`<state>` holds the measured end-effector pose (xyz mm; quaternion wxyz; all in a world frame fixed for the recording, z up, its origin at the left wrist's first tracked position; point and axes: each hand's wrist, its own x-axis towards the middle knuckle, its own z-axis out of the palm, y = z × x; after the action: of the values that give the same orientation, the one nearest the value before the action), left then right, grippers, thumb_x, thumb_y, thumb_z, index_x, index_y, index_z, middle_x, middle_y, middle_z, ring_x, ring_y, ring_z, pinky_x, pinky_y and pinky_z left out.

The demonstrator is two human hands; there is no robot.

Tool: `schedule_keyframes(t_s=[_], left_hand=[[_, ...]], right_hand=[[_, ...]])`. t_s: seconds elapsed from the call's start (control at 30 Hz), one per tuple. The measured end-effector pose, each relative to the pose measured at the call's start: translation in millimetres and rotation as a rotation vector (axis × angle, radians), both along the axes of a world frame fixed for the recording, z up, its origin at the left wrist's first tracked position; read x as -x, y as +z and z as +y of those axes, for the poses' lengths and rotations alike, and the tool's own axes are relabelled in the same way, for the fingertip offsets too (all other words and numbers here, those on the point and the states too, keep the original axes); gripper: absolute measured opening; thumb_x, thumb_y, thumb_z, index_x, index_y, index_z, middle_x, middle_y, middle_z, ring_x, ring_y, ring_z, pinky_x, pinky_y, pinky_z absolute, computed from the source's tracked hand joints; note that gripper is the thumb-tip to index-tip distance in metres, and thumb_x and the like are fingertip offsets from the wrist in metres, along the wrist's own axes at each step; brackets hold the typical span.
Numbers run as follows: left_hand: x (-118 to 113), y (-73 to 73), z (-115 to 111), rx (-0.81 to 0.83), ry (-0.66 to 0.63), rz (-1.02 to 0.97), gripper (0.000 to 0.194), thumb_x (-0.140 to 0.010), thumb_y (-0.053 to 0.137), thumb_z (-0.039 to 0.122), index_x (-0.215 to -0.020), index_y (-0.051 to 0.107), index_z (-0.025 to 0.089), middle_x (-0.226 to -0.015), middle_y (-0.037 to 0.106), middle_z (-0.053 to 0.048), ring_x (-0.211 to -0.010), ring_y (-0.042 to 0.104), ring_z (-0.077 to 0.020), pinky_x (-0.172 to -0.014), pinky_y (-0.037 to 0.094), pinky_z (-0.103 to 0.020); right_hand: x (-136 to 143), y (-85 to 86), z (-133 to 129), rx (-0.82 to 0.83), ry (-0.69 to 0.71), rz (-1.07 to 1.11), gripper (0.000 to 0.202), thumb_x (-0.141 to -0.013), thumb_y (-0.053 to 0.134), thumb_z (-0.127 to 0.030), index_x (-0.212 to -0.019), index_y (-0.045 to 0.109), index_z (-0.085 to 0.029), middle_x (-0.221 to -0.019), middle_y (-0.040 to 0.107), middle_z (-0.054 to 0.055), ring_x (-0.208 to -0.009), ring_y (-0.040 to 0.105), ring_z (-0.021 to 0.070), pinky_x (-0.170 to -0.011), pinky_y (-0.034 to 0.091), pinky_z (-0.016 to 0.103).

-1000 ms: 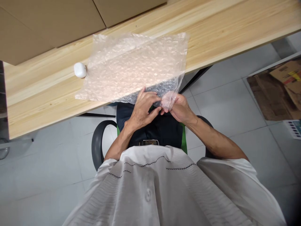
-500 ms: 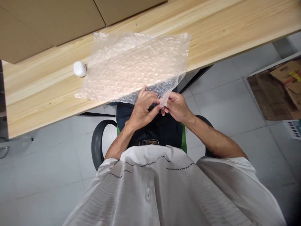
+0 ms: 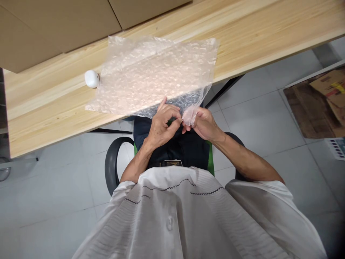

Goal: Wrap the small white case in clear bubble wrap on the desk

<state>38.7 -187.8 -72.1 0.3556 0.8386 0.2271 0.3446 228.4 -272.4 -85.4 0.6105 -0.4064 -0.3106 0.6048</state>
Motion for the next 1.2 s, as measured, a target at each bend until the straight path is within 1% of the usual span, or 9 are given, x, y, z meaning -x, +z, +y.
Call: schedule_keyframes(t_s=[0.2,0.33,0.43,0.53,0.67,0.77,0.9,1.1,1.2], left_hand=[[3,0.3,1,-0.008,-0.026,-0.033,0.029,-0.122,0.065,0.044,-0.100,0.074,0.028,-0.105,0.086,0.001,-0.119,0.087,-0.0222,-0.161,0.022,-0.071],[5,1.4,1,-0.026,-0.042,0.008,0.025,-0.122,0.069,0.048,-0.109,0.077,0.029,-0.114,0.088,-0.001,-0.126,0.086,-0.0240,-0.161,0.021,-0.072],[6,2.0,1,-0.041,-0.052,0.039,0.023,-0.122,0.069,0.046,-0.109,0.077,0.029,-0.112,0.087,0.000,-0.128,0.086,-0.0244,-0.160,0.022,-0.073],[6,1.6,1,-0.053,-0.051,0.043,0.020,-0.120,0.070,0.041,-0.106,0.075,0.029,-0.107,0.086,0.001,-0.124,0.086,-0.0236,-0.160,0.023,-0.073],[3,-0.6,-1,-0.092,-0.040,-0.028,0.016,-0.117,0.068,0.033,-0.102,0.071,0.028,-0.104,0.083,0.002,-0.116,0.086,-0.0215,-0.159,0.026,-0.073],[1,-2.9,-3,-0.107,-0.017,-0.032,0.016,-0.115,0.067,0.030,-0.099,0.068,0.028,-0.100,0.081,0.003,-0.110,0.085,-0.0205,-0.159,0.027,-0.073],[-1,-6.3,-5,-0.103,0.018,-0.059,0.018,-0.113,0.065,0.027,-0.095,0.066,0.028,-0.094,0.077,0.004,-0.103,0.084,-0.0191,-0.159,0.029,-0.074],[-3,-7.9,-6,-0.077,0.053,-0.125,0.024,-0.117,0.065,0.032,-0.093,0.066,0.028,-0.092,0.076,0.005,-0.099,0.082,-0.0184,-0.158,0.031,-0.073],[-2,-5.5,-5,-0.055,0.036,-0.167,0.023,-0.120,0.065,0.037,-0.099,0.070,0.028,-0.096,0.078,0.004,-0.097,0.081,-0.0178,-0.158,0.031,-0.073]], right_hand=[[-1,-3.0,-1,-0.020,0.008,-0.011,0.051,-0.082,0.112,-0.065,-0.084,0.084,-0.022,-0.075,0.077,-0.002,-0.055,0.061,0.0107,-0.060,0.074,0.031],[-2,-4.5,-1,-0.034,0.000,-0.030,0.048,-0.081,0.114,-0.061,-0.084,0.085,-0.023,-0.075,0.075,-0.003,-0.055,0.061,0.0105,-0.061,0.075,0.031],[-2,-3.4,-1,-0.033,-0.011,-0.031,0.048,-0.078,0.116,-0.058,-0.083,0.085,-0.022,-0.073,0.074,-0.004,-0.055,0.062,0.0102,-0.061,0.075,0.030],[-1,-2.2,0,-0.028,-0.018,-0.041,0.049,-0.077,0.117,-0.058,-0.082,0.083,-0.022,-0.072,0.073,-0.004,-0.055,0.061,0.0095,-0.059,0.073,0.028],[1,-3.9,0,-0.024,-0.019,-0.028,0.051,-0.075,0.118,-0.058,-0.081,0.082,-0.022,-0.068,0.071,-0.005,-0.055,0.061,0.0100,-0.058,0.072,0.026],[2,-6.0,-1,-0.025,-0.021,-0.013,0.050,-0.076,0.118,-0.057,-0.082,0.083,-0.023,-0.068,0.071,-0.005,-0.054,0.061,0.0102,-0.058,0.072,0.027],[3,-7.8,-2,-0.029,-0.015,-0.017,0.049,-0.078,0.116,-0.060,-0.085,0.085,-0.022,-0.069,0.071,-0.004,-0.055,0.061,0.0108,-0.061,0.075,0.030],[5,-7.8,-3,-0.037,0.005,-0.013,0.052,-0.076,0.116,-0.064,-0.083,0.084,-0.023,-0.070,0.074,-0.003,-0.056,0.061,0.0115,-0.063,0.076,0.032],[5,-7.5,-3,-0.033,0.007,-0.026,0.054,-0.076,0.115,-0.066,-0.081,0.083,-0.023,-0.069,0.072,-0.004,-0.055,0.061,0.0116,-0.064,0.076,0.032]])
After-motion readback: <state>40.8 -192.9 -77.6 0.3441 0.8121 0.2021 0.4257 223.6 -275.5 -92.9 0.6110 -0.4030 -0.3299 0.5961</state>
